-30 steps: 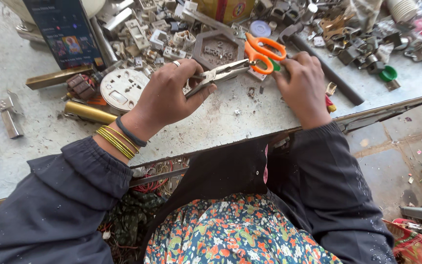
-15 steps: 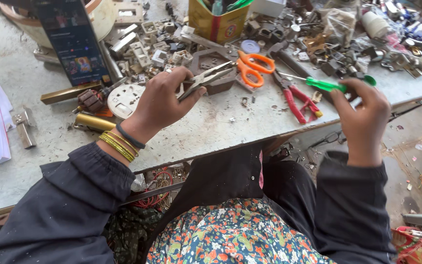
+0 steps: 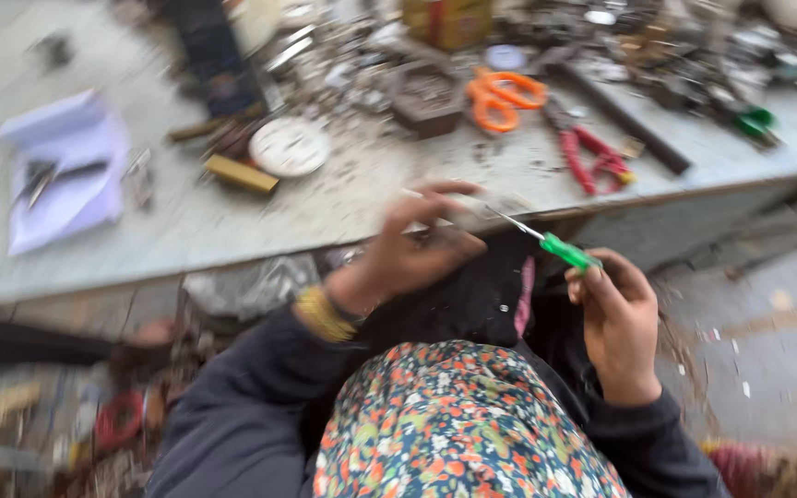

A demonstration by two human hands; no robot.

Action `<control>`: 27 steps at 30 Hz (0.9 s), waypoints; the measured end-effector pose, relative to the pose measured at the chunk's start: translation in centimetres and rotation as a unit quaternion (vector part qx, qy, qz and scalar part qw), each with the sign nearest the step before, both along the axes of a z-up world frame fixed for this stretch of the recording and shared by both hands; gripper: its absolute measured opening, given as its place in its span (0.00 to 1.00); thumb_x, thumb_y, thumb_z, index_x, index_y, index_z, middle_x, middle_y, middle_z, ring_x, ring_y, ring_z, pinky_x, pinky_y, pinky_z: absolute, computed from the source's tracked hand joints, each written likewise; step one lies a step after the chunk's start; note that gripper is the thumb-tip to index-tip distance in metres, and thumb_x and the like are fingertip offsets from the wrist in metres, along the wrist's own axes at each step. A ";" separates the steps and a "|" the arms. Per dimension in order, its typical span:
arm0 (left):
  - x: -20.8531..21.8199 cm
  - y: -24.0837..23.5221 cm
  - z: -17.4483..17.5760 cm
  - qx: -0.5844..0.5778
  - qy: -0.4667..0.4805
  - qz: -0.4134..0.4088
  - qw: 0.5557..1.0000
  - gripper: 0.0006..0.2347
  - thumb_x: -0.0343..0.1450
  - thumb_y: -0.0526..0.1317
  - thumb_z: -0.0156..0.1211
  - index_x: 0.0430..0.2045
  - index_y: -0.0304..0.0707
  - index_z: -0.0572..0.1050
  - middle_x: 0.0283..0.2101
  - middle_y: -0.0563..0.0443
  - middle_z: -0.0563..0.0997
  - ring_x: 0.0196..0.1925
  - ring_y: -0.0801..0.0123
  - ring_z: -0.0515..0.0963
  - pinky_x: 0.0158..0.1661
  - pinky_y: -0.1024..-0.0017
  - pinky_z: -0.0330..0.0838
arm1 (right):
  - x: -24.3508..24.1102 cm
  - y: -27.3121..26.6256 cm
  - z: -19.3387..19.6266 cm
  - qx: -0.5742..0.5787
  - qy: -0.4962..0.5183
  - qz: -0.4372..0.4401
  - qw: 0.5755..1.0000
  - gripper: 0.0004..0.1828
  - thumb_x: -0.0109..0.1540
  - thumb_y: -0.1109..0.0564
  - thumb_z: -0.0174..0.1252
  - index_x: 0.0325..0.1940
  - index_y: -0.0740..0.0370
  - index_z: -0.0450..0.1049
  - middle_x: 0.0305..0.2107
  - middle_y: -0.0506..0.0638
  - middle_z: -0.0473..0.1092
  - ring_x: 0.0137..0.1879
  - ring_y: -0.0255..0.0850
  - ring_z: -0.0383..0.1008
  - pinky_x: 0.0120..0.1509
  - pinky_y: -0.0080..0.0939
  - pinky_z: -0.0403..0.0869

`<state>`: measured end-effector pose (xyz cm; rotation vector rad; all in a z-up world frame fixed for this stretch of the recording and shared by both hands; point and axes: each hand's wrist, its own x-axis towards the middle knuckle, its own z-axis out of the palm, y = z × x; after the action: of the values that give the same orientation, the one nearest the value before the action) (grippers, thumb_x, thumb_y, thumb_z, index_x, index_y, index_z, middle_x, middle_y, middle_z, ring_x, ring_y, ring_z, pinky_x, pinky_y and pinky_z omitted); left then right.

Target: The person sits on the floor and uses pliers and a screwdriver to disassemble and manipulate a small electrical component. They hold the component with one hand while using the tools to pry and adjust internal parts.

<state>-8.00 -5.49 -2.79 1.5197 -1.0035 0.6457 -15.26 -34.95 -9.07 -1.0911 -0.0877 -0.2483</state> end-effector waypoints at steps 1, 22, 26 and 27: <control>-1.4 -0.9 -0.6 0.023 0.056 -0.023 0.998 0.13 0.68 0.36 0.75 0.40 0.34 0.75 0.56 0.43 0.81 0.40 0.77 0.80 0.35 0.76 0.71 | -0.4 0.3 -0.4 -0.002 0.003 0.012 1.000 0.12 0.70 0.64 0.55 0.58 0.72 0.73 0.40 0.58 0.76 0.41 0.39 0.74 0.47 0.37 0.72; -7.4 -3.1 -2.2 -0.071 0.251 -0.095 0.961 0.14 0.76 0.39 0.65 0.54 0.31 0.77 0.52 0.49 0.79 0.55 0.74 0.78 0.56 0.76 0.74 | -3.2 2.4 -0.5 -0.197 0.016 0.175 0.964 0.17 0.72 0.57 0.51 0.63 0.69 0.68 0.37 0.49 0.71 0.39 0.33 0.69 0.44 0.33 0.69; -8.4 -3.1 -2.8 0.001 0.278 -0.060 0.959 0.17 0.74 0.42 0.67 0.54 0.33 0.78 0.44 0.53 0.82 0.42 0.80 0.78 0.43 0.79 0.74 | -3.9 3.0 -0.2 -0.262 0.020 0.201 0.944 0.19 0.69 0.59 0.53 0.63 0.69 0.66 0.37 0.48 0.71 0.41 0.32 0.70 0.46 0.32 0.70; -8.7 -3.1 -2.9 0.015 0.266 -0.056 0.962 0.17 0.73 0.42 0.67 0.55 0.34 0.78 0.44 0.53 0.83 0.40 0.80 0.77 0.41 0.79 0.73 | -4.0 3.1 -0.1 -0.273 0.022 0.202 0.940 0.19 0.69 0.59 0.52 0.64 0.69 0.65 0.36 0.48 0.71 0.41 0.31 0.70 0.45 0.32 0.70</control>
<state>-16.67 -8.61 -5.70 1.5350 -0.6784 0.1226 -19.31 -31.82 -9.14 -1.5977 -0.3524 0.1876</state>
